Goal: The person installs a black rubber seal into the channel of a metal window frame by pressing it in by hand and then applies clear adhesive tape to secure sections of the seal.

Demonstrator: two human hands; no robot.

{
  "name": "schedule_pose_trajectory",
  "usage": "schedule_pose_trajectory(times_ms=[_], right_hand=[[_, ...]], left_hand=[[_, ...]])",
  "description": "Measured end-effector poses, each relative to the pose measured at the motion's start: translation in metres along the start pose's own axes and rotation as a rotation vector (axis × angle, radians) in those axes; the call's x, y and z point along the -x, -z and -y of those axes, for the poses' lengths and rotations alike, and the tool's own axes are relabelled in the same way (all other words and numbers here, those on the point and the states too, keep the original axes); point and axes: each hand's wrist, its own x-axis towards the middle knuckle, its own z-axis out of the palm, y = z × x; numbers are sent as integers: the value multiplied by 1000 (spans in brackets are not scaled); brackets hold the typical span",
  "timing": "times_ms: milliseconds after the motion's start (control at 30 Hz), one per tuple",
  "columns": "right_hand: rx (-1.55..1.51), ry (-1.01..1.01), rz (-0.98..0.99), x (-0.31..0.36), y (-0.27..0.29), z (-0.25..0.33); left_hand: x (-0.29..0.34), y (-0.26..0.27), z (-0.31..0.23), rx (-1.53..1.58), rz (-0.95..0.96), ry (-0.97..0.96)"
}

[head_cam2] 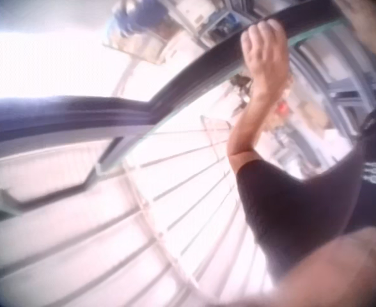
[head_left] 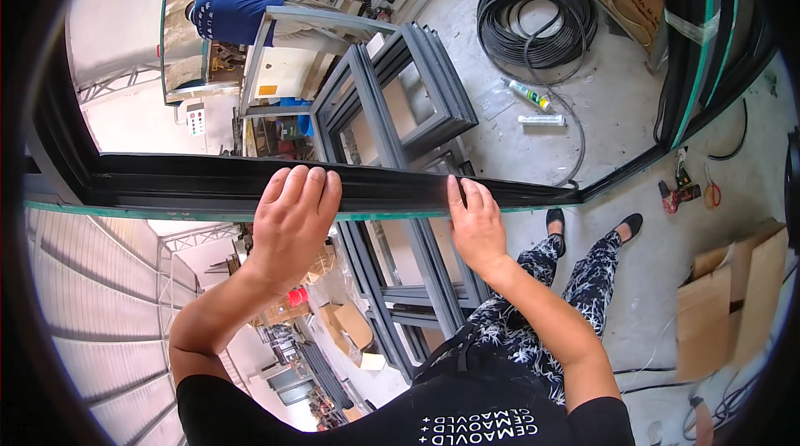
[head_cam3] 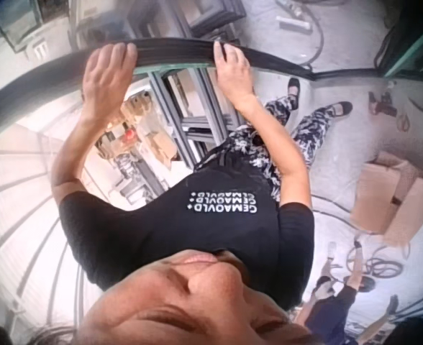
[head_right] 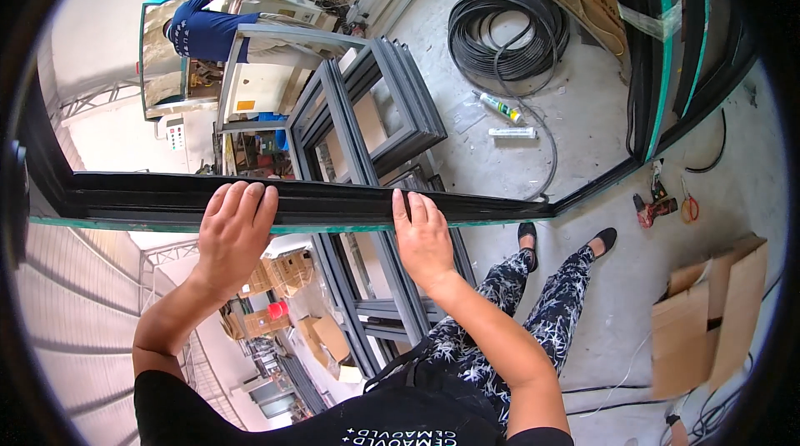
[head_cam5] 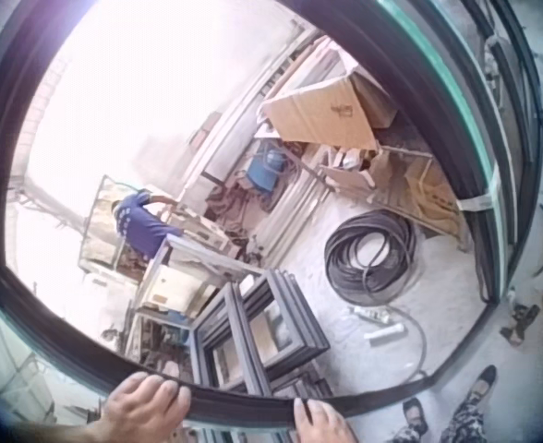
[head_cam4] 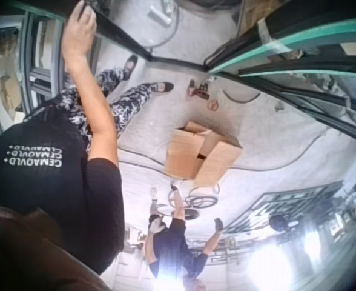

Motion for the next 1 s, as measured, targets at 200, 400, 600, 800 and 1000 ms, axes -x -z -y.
schedule_pose_trajectory(times_ms=[200, 400, 600, 800, 1000], right_hand=[[76, -35, 27, -7, -4, 12], [-93, 52, -130, -14, 3, 32], [-194, 164, -321, -24, -9, 63], [-151, 124, -431, -29, -25, 73], [-71, 104, -505, -33, -21, 81]], left_hand=[[3, -9, -8, 62, -100, -132], [13, -26, -8, -39, -112, -259], [10, -57, -12, -203, -364, -297], [8, -75, -5, -192, -507, -426], [9, -72, -4, -202, -534, -469]])
